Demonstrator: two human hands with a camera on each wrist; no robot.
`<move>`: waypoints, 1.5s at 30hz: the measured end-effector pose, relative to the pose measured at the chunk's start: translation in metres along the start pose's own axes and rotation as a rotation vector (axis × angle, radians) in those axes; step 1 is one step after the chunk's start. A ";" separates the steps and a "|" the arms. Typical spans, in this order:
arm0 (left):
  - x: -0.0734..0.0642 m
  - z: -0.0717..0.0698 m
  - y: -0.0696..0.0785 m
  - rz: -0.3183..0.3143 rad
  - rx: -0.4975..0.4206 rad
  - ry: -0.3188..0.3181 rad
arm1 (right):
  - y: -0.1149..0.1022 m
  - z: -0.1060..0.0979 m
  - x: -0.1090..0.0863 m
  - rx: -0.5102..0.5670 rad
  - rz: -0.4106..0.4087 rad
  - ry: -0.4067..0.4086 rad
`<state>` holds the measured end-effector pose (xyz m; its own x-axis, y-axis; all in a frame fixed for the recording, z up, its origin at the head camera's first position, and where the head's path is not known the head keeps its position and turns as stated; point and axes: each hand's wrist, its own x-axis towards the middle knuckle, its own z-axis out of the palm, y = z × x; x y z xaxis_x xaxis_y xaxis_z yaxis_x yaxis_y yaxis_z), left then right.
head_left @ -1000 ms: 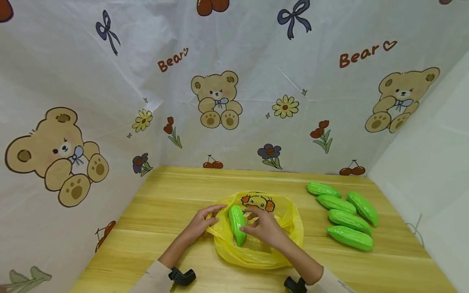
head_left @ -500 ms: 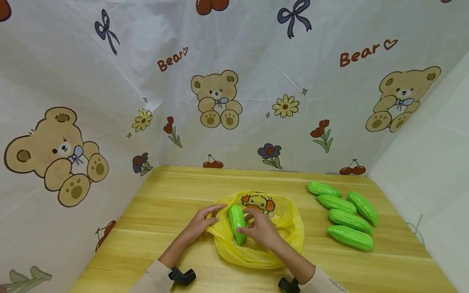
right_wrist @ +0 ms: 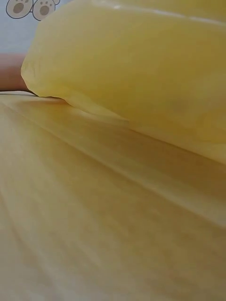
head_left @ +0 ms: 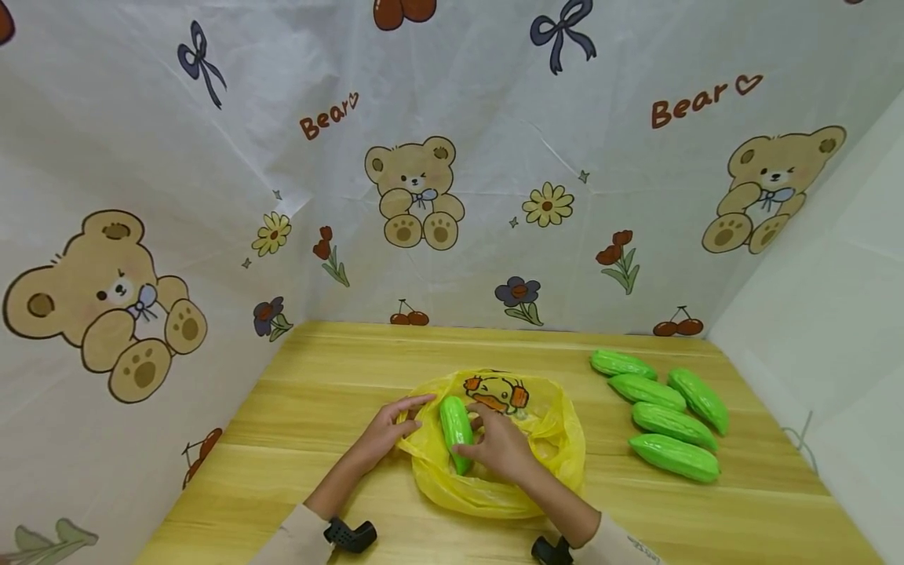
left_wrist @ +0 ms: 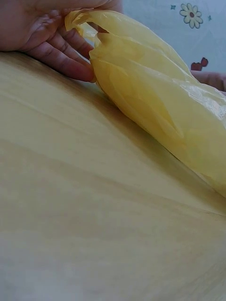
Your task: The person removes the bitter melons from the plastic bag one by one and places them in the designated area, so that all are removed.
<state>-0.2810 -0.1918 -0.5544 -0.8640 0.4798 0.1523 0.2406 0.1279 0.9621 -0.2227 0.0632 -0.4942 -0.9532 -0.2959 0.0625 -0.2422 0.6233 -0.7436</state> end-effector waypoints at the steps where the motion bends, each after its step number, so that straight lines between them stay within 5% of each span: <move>1: 0.000 0.000 0.000 0.000 0.001 -0.001 | -0.001 0.000 0.000 0.003 0.000 -0.005; 24: 0.001 -0.002 -0.005 -0.019 -0.002 0.010 | -0.005 -0.020 -0.002 0.092 -0.057 -0.010; 45: 0.001 0.000 -0.004 0.014 0.035 0.000 | -0.013 -0.087 -0.029 0.050 -0.015 0.137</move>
<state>-0.2830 -0.1915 -0.5581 -0.8606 0.4814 0.1659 0.2679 0.1511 0.9515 -0.2078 0.1267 -0.4288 -0.9661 -0.2009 0.1621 -0.2507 0.5814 -0.7740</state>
